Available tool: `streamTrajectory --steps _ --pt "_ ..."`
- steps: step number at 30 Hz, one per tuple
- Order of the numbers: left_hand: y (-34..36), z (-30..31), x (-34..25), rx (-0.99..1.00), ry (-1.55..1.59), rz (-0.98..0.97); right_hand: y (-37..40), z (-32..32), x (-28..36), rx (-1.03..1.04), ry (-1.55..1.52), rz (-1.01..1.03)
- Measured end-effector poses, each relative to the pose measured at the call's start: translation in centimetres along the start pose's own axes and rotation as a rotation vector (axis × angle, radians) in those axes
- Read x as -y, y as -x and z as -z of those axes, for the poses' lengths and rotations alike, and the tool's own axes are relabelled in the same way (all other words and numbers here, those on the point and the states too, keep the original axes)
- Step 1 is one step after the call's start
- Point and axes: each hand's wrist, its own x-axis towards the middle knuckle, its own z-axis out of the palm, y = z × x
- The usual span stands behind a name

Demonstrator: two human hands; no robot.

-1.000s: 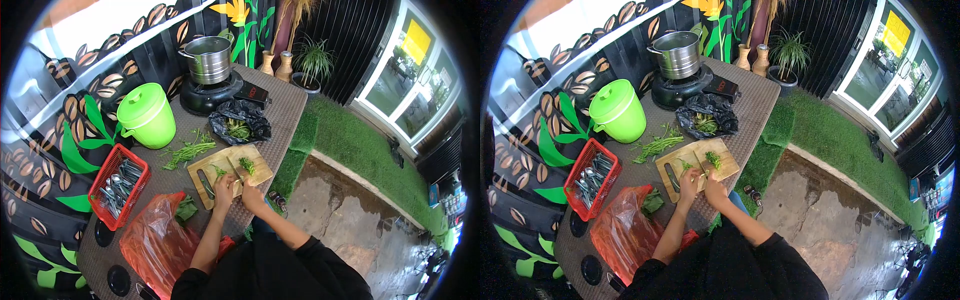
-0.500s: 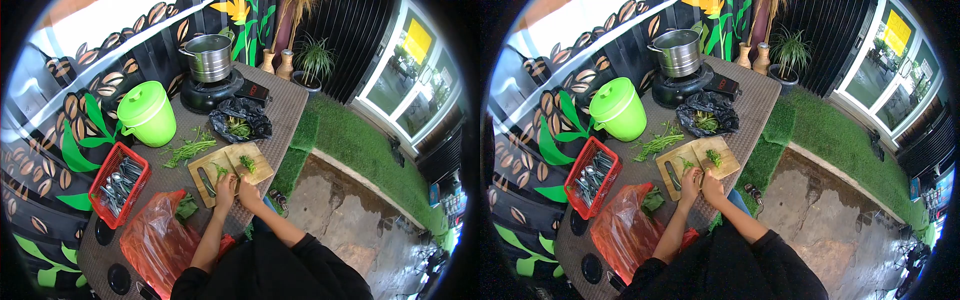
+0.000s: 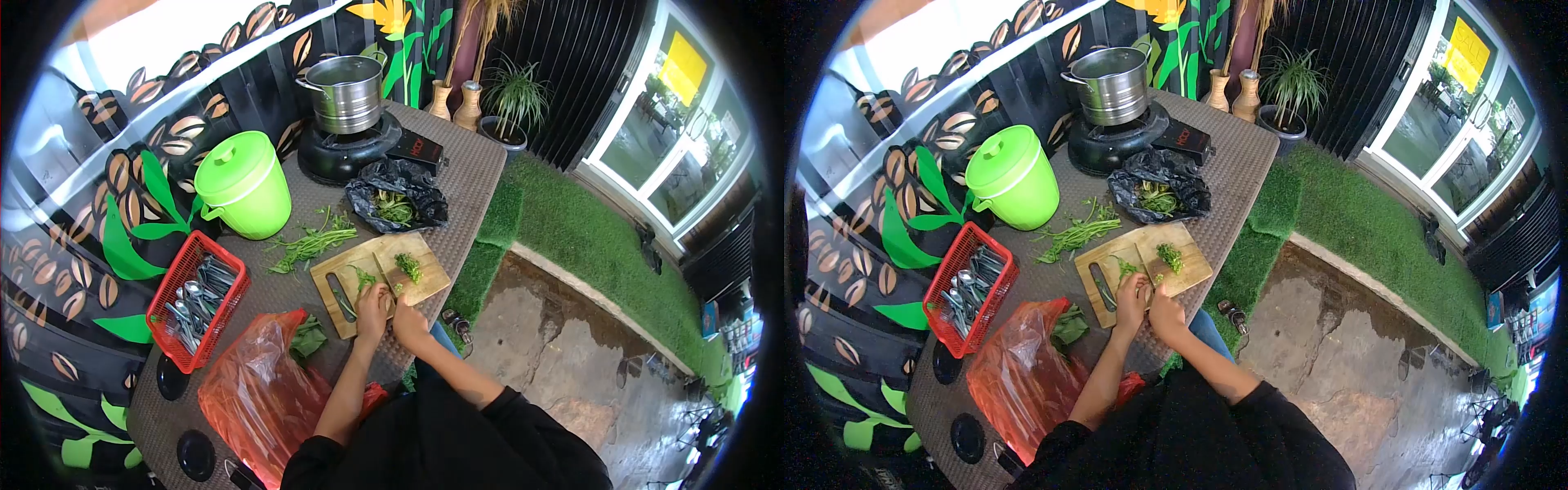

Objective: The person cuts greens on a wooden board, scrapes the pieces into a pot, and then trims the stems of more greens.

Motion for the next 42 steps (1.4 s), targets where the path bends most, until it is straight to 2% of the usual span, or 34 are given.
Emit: streamTrajectory --steps 3,9,12,14,19,22,24,31,33,40,42 --pt "0.0 0.2 -0.5 0.018 0.046 0.023 -0.9 -0.6 0.3 -0.031 0.0 -0.01" --pt "0.3 1.2 -1.4 0.055 -0.083 -0.025 -1.1 0.2 -0.6 -0.056 0.066 0.011" --pt "-0.2 1.3 -0.3 0.087 0.012 -0.086 -1.5 0.3 -1.1 -0.042 0.075 0.056" --pt "-0.7 1.1 0.2 0.107 0.106 0.041 -1.7 0.9 -1.3 -0.03 0.095 0.081" --pt "-0.8 0.9 -0.3 0.077 0.043 0.029 -0.8 1.5 -1.0 -0.027 0.114 0.107" --pt "-0.7 0.4 0.5 0.05 0.003 -0.005 -0.4 0.1 -0.6 -0.001 0.028 -0.001" --pt "-0.7 0.4 0.5 0.037 0.022 -0.007 -0.7 -0.5 -0.4 -0.071 0.033 0.024" --pt "-0.5 0.4 0.5 0.023 0.041 0.03 -0.5 0.0 -0.3 -0.072 0.16 0.112" --pt "-0.6 0.3 0.3 0.024 0.058 0.047 -0.2 -0.7 0.0 -0.084 0.108 0.009" --pt "-0.7 0.5 0.4 0.031 0.095 0.035 -0.4 -0.7 -0.1 -0.081 0.089 0.049" --pt "-0.7 0.3 0.3 0.031 0.103 0.046 0.1 -1.3 0.3 -0.112 0.07 -0.021"
